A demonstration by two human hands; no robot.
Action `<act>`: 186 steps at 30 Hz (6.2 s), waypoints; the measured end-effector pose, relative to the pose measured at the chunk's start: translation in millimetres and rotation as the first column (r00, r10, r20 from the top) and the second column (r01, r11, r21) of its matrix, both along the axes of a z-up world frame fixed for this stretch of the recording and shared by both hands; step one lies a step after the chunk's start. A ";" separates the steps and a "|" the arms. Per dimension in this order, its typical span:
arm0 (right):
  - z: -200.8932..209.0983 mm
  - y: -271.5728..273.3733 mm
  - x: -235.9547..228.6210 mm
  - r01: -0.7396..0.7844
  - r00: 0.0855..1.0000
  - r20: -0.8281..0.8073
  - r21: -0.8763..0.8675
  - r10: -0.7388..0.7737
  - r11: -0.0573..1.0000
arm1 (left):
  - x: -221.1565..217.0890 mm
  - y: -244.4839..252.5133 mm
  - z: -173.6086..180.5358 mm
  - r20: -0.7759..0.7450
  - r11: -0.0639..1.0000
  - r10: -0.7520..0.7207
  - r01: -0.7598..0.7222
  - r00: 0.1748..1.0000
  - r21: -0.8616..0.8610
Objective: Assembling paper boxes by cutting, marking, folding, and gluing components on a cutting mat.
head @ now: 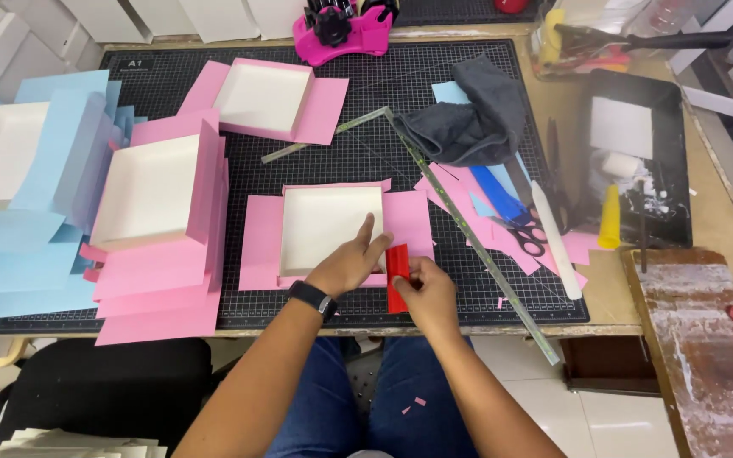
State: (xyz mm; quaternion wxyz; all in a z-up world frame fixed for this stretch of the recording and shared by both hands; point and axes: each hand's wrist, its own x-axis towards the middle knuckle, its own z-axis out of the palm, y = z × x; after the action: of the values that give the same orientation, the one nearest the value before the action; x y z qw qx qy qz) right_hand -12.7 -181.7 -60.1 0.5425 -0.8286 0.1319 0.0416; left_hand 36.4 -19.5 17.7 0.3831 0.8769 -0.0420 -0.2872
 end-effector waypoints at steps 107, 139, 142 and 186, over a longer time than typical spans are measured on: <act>-31.4 31.5 139.0 0.050 0.898 0.433 0.080 -0.080 0.996 | 79.5 25.3 -71.7 0.269 0.977 0.093 -0.035 0.959 -0.212; 21.2 -153.2 213.4 0.095 0.789 0.547 -0.561 0.282 0.822 | 305.7 -121.6 -154.6 0.835 0.904 -0.251 -0.189 0.489 0.383; 21.3 -162.2 149.4 0.219 0.750 0.623 -0.552 0.223 0.804 | 299.2 -113.3 -150.8 0.821 0.903 -0.266 -0.167 0.504 0.395; 31.3 -145.1 -40.3 -0.253 0.963 -0.167 -0.273 0.213 0.928 | 40.4 -3.7 -67.1 0.395 0.740 -0.330 0.495 0.857 -0.455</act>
State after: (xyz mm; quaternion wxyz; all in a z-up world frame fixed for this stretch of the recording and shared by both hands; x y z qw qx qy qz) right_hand -53.0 -326.8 -28.8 0.3956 -0.9045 0.0732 0.1417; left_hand 76.8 -23.2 -49.4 0.5304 0.7321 -0.3721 -0.2106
